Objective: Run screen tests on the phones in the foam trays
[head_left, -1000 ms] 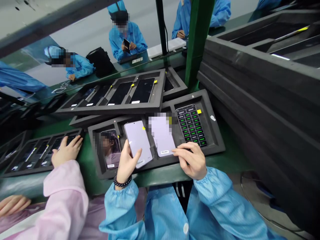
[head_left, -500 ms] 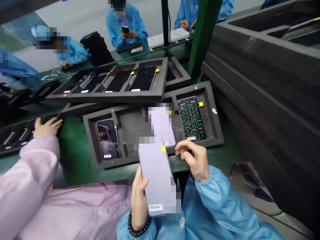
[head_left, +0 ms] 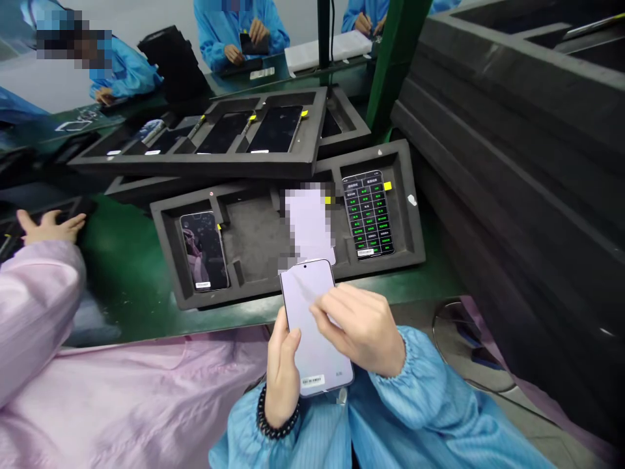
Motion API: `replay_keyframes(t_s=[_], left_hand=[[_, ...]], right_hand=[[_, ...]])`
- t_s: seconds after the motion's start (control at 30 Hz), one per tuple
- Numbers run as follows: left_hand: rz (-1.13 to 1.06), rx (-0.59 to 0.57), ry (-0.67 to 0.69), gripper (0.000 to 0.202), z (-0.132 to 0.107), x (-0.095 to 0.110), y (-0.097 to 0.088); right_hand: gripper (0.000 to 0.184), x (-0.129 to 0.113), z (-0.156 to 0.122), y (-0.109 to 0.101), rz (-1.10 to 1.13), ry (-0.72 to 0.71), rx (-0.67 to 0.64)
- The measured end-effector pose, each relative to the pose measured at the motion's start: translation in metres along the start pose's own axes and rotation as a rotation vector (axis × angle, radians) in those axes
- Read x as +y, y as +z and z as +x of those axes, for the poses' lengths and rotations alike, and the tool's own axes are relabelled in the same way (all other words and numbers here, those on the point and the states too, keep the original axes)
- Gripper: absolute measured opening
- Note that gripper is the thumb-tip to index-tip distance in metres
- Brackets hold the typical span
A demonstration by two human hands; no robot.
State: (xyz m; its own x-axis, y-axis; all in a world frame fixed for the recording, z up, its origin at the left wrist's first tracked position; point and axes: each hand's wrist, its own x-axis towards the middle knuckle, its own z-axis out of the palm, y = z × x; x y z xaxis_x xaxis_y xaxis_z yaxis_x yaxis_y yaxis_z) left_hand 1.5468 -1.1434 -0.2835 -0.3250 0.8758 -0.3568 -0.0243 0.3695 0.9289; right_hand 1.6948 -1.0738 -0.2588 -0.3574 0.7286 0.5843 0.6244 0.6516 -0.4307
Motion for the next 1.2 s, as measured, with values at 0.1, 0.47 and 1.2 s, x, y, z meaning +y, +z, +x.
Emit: replay_keyframes(t_s=[0.1,0.47,1.2], left_hand=[[-0.012,0.021,-0.040,0.063,-0.001,0.005,0.000],[-0.136,-0.069,-0.015,0.059,-0.013,0.021,-0.004],[-0.191,-0.065,-0.197,0.055,-0.027,0.028,-0.011]], right_hand=[[0.030,-0.002,-0.005,-0.012,0.159,-0.078,0.019],[0.009,0.006,-0.028,-0.019,0.348,-0.191,0.172],[0.020,-0.011,-0.027,-0.017,0.408,-0.250,0.261]])
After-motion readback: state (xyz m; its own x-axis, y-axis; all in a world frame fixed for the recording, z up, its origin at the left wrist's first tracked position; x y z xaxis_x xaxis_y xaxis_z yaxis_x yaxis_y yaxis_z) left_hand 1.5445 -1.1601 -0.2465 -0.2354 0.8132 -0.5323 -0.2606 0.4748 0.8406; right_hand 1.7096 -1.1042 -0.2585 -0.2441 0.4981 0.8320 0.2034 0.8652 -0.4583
